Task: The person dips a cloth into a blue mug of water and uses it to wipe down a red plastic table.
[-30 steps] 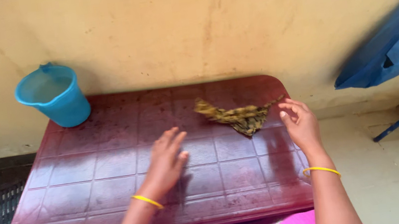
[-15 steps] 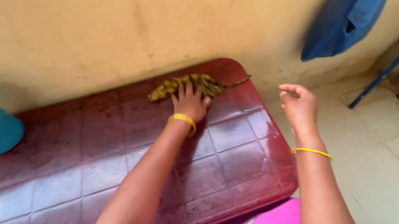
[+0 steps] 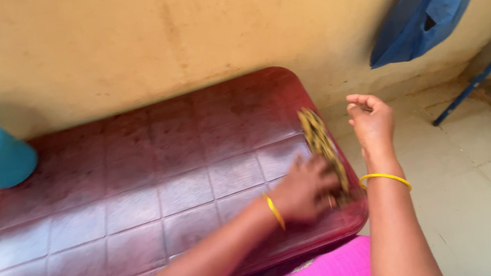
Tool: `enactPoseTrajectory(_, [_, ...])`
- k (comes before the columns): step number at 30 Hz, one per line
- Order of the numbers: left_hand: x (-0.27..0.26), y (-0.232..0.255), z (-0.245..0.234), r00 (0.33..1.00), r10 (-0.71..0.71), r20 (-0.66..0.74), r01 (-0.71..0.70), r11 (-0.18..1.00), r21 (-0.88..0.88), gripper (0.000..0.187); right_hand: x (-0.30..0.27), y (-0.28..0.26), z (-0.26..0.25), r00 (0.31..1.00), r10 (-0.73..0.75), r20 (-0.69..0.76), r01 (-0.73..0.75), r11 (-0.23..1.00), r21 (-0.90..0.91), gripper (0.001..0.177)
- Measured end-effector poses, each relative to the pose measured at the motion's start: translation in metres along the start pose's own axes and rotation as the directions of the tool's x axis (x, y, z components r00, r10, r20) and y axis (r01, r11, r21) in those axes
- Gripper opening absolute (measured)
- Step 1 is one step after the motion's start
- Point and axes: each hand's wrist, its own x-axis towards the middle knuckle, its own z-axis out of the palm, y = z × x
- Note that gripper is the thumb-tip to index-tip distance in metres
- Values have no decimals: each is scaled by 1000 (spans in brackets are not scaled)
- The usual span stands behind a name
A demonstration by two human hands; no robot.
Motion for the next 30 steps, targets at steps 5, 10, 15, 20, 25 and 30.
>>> enactPoseTrajectory(5, [-101, 63, -20, 993, 85, -78, -82, 996, 33, 20, 4, 12, 3, 1000, 1, 25, -1, 999, -36, 20])
enactPoseTrajectory(10, [-215, 23, -82, 929, -369, -17, 365, 910, 196, 10, 0, 10, 11, 994, 26, 103, -20, 998, -62, 19])
enactPoseTrajectory(15, [-395, -62, -153, 598, -627, -500, 801, 484, 351, 20, -13, -7, 27, 987, 92, 131, -82, 993, -79, 19])
enactPoseTrajectory(20, [-521, -92, -202, 151, -864, -480, 873, -111, 475, 27, -14, -8, 38, 976, 139, 170, -120, 986, -116, 18])
enactPoseTrajectory(25, [-463, -68, -165, 14, -910, -415, 926, -145, 350, 31, -11, -1, 41, 964, 133, 230, -110, 988, -111, 17])
enactPoseTrajectory(30, [-284, 13, -87, 383, -891, -244, 911, 408, -61, 24, -9, -1, 54, 947, 165, 277, -127, 980, -152, 17])
